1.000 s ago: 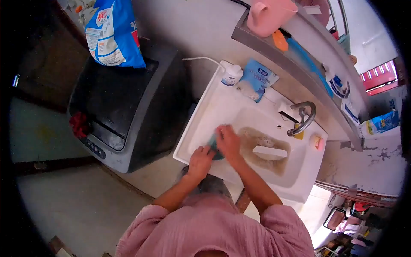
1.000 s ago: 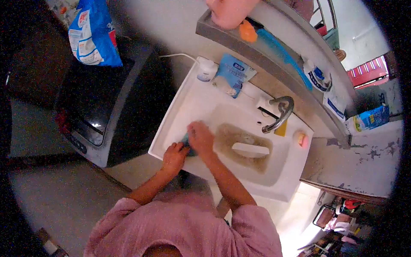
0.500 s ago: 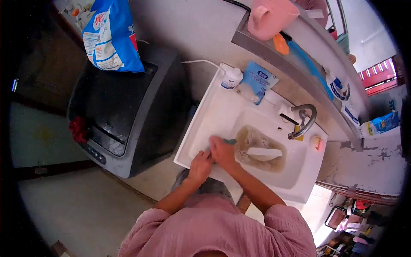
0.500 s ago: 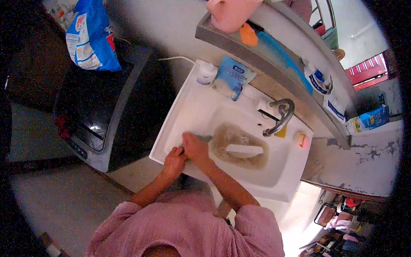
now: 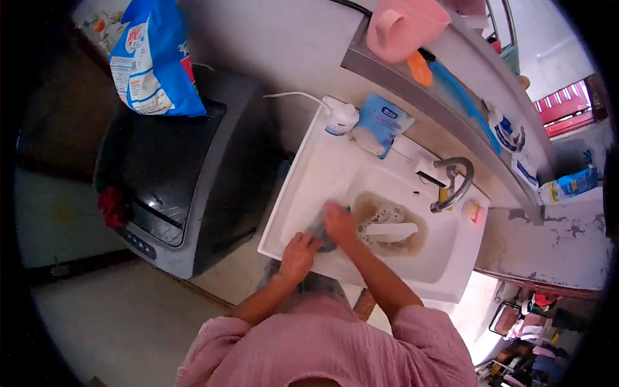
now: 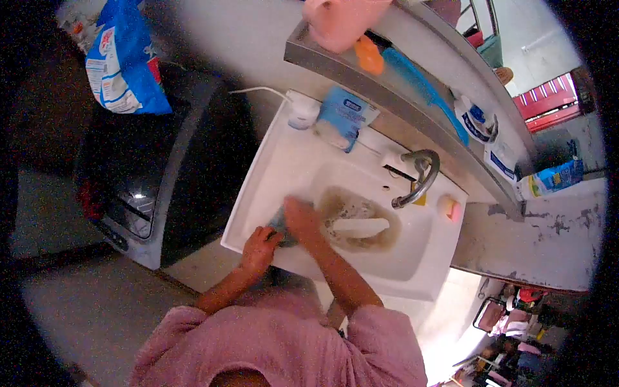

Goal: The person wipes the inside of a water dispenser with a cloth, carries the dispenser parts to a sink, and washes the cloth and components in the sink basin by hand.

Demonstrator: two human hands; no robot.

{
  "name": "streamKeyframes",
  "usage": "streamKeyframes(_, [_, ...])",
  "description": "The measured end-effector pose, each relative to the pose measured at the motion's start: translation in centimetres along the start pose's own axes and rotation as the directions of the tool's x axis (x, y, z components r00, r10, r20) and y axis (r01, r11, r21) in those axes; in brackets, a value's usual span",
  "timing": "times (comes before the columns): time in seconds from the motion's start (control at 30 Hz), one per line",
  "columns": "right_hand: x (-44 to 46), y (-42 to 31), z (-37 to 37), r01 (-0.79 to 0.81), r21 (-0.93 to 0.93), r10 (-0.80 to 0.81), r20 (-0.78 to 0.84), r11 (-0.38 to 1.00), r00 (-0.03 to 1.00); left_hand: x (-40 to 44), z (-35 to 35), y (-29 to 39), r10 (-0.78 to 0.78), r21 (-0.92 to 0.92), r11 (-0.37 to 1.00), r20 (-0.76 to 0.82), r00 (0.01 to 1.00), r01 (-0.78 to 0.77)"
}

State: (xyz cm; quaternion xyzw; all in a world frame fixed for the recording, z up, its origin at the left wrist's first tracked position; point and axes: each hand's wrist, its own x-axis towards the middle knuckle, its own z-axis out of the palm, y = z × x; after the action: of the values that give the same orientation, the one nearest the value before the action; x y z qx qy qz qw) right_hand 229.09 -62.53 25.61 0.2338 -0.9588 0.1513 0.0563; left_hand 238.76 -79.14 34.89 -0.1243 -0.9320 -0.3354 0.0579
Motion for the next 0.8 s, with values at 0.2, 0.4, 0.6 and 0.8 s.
streamKeyframes(0.2, [5.3, 5.8, -4.5, -0.402, 0.019, 0.403, -0.080, 0.915, 0.912, 0.3, -1.0, -0.4, -0.066, -0.105, 0.991, 0.129, 0.989, 0.080])
streamKeyframes(0.4, [0.3, 13.1, -7.8, -0.628, 0.334, 0.711, -0.376, 0.703, 0.595, 4.0, 0.0, 3.0, -0.283, -0.587, 0.794, -0.124, 0.951, 0.159])
streamKeyframes(0.6, [-5.6, 9.9, -1.8, -0.264, 0.289, 0.308, -0.119, 0.920, 0.944, 1.0, 2.3, 3.4, -0.194, -0.453, 0.870, 0.046, 0.980, 0.194])
streamKeyframes(0.8, [-8.2, 9.6, -3.4, -0.504, 0.147, 0.477, 0.184, 0.851, 0.859, 0.2, 2.5, 5.1, -0.195, -0.416, 0.890, 0.020, 0.981, 0.186])
